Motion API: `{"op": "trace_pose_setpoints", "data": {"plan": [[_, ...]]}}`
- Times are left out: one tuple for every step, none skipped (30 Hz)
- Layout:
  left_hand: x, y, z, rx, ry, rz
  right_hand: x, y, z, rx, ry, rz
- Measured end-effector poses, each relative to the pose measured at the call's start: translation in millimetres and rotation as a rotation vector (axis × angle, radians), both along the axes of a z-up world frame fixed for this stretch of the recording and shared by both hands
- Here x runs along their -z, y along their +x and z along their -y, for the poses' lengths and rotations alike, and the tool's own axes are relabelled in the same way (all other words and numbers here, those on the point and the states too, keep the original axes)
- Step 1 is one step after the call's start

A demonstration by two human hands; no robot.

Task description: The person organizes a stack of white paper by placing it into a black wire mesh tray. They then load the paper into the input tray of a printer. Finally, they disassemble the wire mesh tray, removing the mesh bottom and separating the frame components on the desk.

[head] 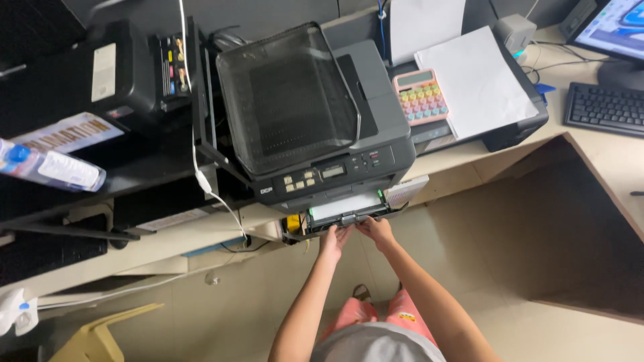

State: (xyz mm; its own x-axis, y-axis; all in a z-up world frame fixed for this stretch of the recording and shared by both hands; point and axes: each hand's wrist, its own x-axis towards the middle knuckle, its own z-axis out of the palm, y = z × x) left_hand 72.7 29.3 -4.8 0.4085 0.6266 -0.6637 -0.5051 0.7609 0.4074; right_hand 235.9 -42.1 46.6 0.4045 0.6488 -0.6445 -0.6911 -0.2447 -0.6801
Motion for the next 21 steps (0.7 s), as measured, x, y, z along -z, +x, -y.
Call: {"op": "trace_pose_setpoints", "data": {"plan": [[-3,0,-8,0.001,0.006,0.002,-9,1,-6,0.001,0.006,0.002],[-6,0,-16,-0.02,0.037,0.039,-17,1,-11,-0.031,0.061,0.005],[-9,1,-24,-0.041,0.068,0.079,-26,4,-16,-0.063,0.115,0.01],[-14,4,-34,-0.04,0.072,0.083,-26,10,-26,-0.062,0.119,0.014],[-17,3,-38,-0.078,0.085,0.09,-25,13,-29,-0.051,0.151,-0.011],[-21,2,-42,-0.117,0.098,0.097,-24,15,-33,-0.04,0.183,-0.037],[-18,2,-48,-0.118,0.099,0.098,-12,21,-39,-0.041,0.184,-0.035],[-15,1,-54,-0.151,0.048,0.177,1,26,-45,-0.068,0.239,-0.062],[-14,4,-63,-0.181,-0.002,0.257,12,33,-53,-0.094,0.296,-0.086],[-21,4,-65,-0.18,0.001,0.261,-6,32,-56,-0.093,0.299,-0.082],[-27,5,-65,-0.152,0.031,0.283,-23,30,-56,-0.094,0.257,-0.106],[-33,6,-65,-0.124,0.062,0.305,-40,28,-56,-0.095,0.214,-0.13],[-37,6,-66,-0.117,0.061,0.306,-40,30,-57,-0.088,0.214,-0.129],[-42,7,-67,-0.109,0.073,0.311,-41,31,-58,-0.098,0.245,-0.101],[-47,8,-72,-0.103,0.09,0.318,-43,32,-63,-0.112,0.28,-0.072],[-50,9,-76,-0.099,0.094,0.32,-35,36,-66,-0.109,0.284,-0.07],[-51,6,-75,-0.076,0.081,0.31,-26,36,-66,-0.124,0.33,-0.087],[-51,3,-74,-0.052,0.067,0.299,-16,36,-66,-0.139,0.377,-0.105],[-51,4,-76,-0.05,0.071,0.301,-26,35,-68,-0.138,0.381,-0.103],[-50,5,-79,-0.053,0.077,0.312,-35,35,-69,-0.118,0.351,-0.119],[-48,4,-78,-0.054,0.078,0.321,-43,33,-66,-0.094,0.319,-0.137]]}}
